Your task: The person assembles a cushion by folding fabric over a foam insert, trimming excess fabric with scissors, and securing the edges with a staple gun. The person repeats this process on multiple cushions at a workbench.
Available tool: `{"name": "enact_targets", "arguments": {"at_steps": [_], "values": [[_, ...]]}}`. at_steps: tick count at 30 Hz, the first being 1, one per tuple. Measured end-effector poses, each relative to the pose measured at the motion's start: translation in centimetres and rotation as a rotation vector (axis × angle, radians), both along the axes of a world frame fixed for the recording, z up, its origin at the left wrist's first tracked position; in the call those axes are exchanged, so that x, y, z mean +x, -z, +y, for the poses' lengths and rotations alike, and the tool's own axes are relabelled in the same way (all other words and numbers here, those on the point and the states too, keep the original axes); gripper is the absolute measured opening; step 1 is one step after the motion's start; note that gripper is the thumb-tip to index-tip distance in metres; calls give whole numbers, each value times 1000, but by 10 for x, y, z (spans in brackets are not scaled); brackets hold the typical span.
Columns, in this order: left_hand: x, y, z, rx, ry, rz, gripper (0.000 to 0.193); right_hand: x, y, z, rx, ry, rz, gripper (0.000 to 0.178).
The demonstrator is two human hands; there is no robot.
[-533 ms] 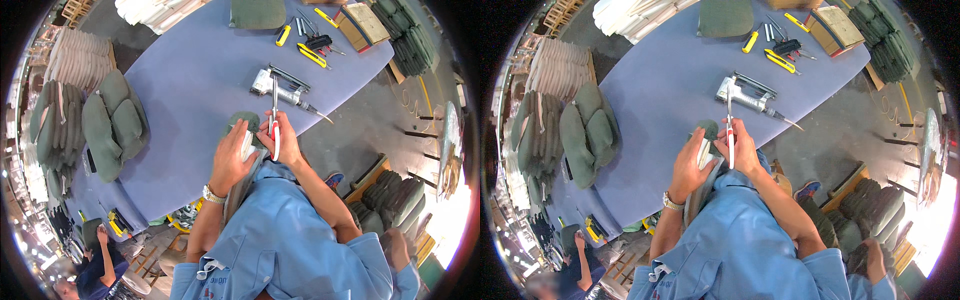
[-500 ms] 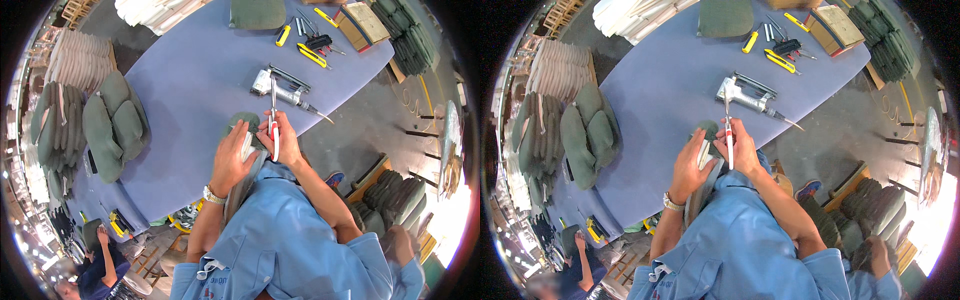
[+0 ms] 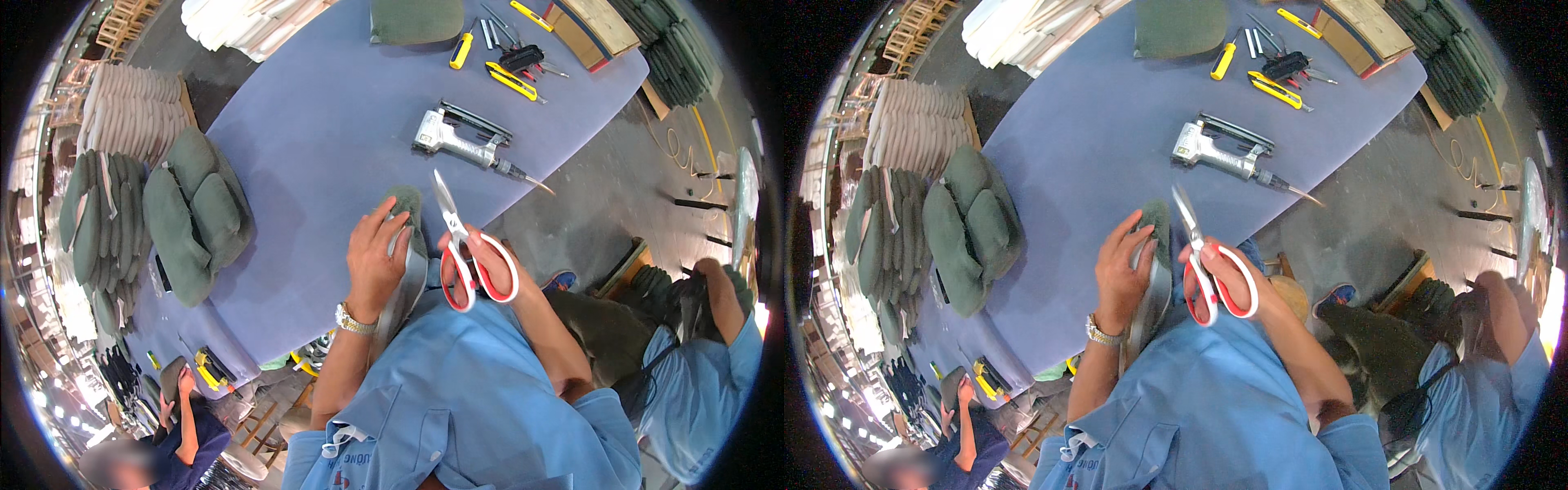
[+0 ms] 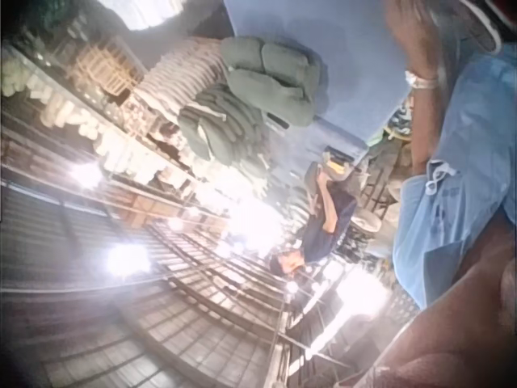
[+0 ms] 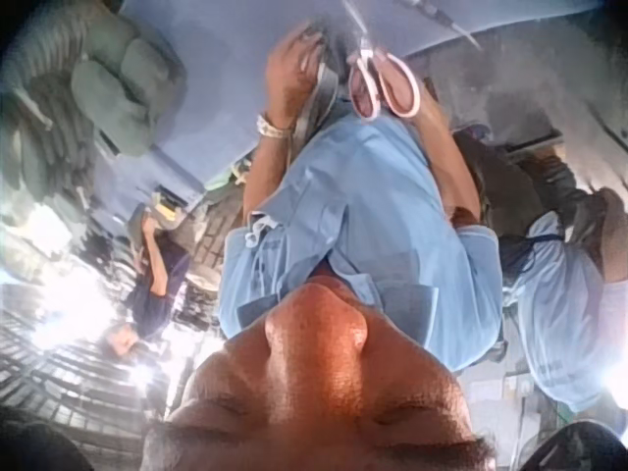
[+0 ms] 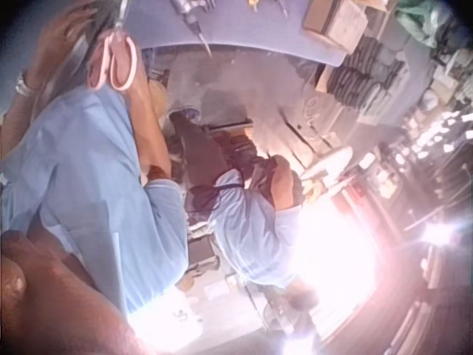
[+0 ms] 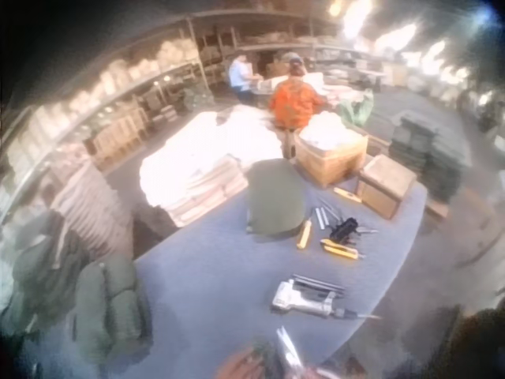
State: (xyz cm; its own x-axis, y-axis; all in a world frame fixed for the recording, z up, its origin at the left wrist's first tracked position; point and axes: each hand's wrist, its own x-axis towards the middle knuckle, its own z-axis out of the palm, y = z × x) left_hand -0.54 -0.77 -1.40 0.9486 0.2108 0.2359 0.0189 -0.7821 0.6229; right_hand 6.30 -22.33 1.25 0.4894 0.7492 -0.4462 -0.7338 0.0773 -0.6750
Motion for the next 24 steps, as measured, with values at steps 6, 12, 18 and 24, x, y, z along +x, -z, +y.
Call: {"name": "enact_targets", "arguments": {"at_steps": [6, 12, 18, 24], "values": [[12, -13, -3, 48, -9, 59, 19, -20, 1, -18, 68, -103, 235, 68], [11, -13, -4, 74, 16, 44, 24, -22, 2, -14, 24, -160, 214, 72], [13, -19, -2, 72, 58, 40, 25, -22, 2, -14, 13, -181, 209, 73], [18, -15, 0, 42, 52, 8, 18, -17, -7, -18, -25, -163, 167, 63]]}}
